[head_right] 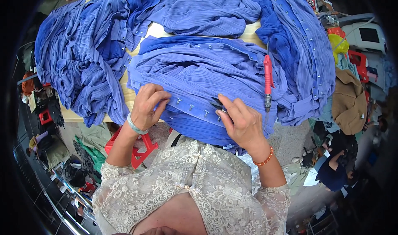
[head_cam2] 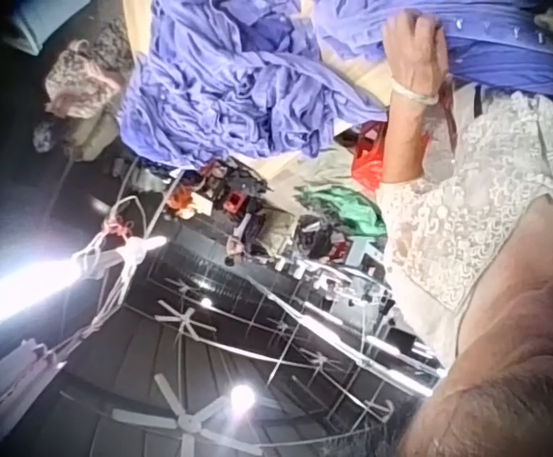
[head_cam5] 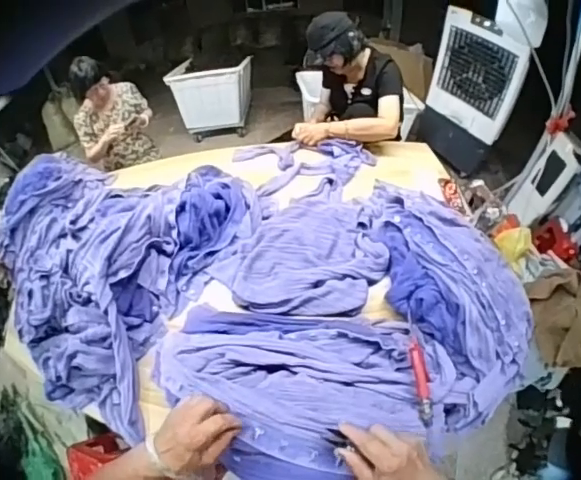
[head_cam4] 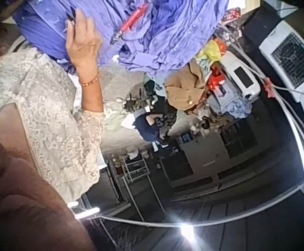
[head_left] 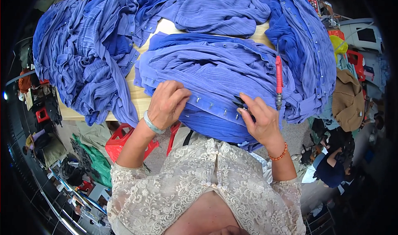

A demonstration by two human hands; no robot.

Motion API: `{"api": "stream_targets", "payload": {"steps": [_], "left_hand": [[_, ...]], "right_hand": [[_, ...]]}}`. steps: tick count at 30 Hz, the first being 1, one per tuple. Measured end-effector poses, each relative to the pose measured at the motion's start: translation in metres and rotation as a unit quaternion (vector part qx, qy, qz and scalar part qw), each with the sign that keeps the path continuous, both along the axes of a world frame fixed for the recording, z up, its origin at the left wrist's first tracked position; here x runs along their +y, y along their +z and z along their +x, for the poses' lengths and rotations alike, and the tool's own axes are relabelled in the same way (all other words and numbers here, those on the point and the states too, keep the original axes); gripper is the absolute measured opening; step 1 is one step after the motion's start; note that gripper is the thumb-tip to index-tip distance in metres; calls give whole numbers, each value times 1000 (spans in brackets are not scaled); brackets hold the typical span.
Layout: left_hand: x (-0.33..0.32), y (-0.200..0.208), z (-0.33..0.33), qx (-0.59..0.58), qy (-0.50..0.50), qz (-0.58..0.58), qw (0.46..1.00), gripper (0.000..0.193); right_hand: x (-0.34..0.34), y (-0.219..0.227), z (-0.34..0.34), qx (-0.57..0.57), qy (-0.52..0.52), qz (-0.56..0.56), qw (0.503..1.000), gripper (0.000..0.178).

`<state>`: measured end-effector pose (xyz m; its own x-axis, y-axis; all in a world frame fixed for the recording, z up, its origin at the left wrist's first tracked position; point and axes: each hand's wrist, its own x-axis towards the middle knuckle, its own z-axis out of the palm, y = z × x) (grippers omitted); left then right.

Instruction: Trimming loose threads and separating purple pleated garments using scissors and nippers.

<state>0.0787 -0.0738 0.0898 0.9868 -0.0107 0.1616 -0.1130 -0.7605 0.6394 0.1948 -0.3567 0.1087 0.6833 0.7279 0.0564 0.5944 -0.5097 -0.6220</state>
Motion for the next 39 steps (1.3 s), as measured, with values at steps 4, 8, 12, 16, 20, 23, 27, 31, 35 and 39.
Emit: {"api": "stream_targets", "payload": {"steps": [4, 8, 12, 16, 20, 23, 27, 31, 35, 39], "left_hand": [[5, -4, 14, 20, -95, 11, 995, 30], [11, -12, 29, 50, -172, 15, 984, 32], [12, -14, 32, 69, -200, 31, 977, 23], [8, -15, 31, 55, -197, 39, 978, 18], [6, -14, 27, 53, -166, 42, 984, 17], [5, -7, 21, 58, -129, 39, 989, 18], [4, 1, 10, 66, -67, 6, 996, 22], [2, 3, 1, 54, -17, -14, 998, 20], [-4, 3, -8, 23, 45, -22, 998, 20], [-22, -1, -21, 26, 44, -35, 998, 32]], "right_hand": [[3, -6, 0, -8, 12, -22, 1000, 40], [4, -9, -2, -14, 18, -36, 999, 40], [4, -9, -4, -14, 20, -43, 999, 41], [4, -11, -5, -16, 18, -44, 999, 42], [7, -9, -6, -16, 18, -44, 999, 41], [12, -4, -8, 11, 17, -29, 999, 41], [25, 1, -11, 42, 45, -9, 998, 42], [38, 2, -13, 51, 62, -28, 996, 40], [46, 2, -13, 75, 56, -52, 994, 38], [55, 2, -11, 57, 68, -76, 993, 38]]}}
